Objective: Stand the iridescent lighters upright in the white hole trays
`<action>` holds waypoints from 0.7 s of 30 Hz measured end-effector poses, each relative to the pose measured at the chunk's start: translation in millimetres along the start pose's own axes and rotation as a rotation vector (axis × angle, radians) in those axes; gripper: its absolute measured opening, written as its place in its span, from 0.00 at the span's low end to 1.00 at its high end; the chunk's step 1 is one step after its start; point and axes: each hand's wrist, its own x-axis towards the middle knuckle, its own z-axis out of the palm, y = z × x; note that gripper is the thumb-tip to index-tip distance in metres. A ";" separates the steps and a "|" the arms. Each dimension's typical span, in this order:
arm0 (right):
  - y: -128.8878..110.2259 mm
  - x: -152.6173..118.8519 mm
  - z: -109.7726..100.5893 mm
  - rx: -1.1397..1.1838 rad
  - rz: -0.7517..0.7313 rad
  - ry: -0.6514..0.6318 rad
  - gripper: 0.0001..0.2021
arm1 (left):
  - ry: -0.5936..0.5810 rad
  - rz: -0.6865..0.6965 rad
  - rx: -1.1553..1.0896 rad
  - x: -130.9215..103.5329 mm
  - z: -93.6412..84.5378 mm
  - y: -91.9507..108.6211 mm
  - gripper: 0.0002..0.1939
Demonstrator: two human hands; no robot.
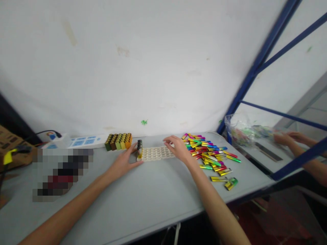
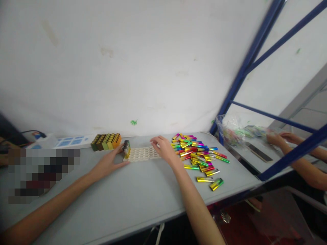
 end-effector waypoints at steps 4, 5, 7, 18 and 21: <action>56.9 -22.3 -50.4 -0.236 0.107 -0.117 0.12 | -0.004 -0.020 0.015 0.4 0.1 -0.5 0.46; 69.7 -28.9 -62.8 -0.298 0.150 -0.153 0.16 | -0.005 -0.024 0.018 0.7 0.3 -0.7 0.47; 91.8 -42.3 -84.7 -0.408 0.239 -0.252 0.25 | 0.000 -0.029 0.022 1.2 0.7 -1.1 0.48; 128.0 -80.4 -119.3 -0.556 0.367 -0.388 0.29 | 0.006 -0.013 0.029 0.6 0.5 -0.5 0.46; 124.2 -78.2 -128.1 -0.559 0.325 -0.406 0.21 | -0.005 -0.021 0.035 0.2 -0.2 0.9 0.46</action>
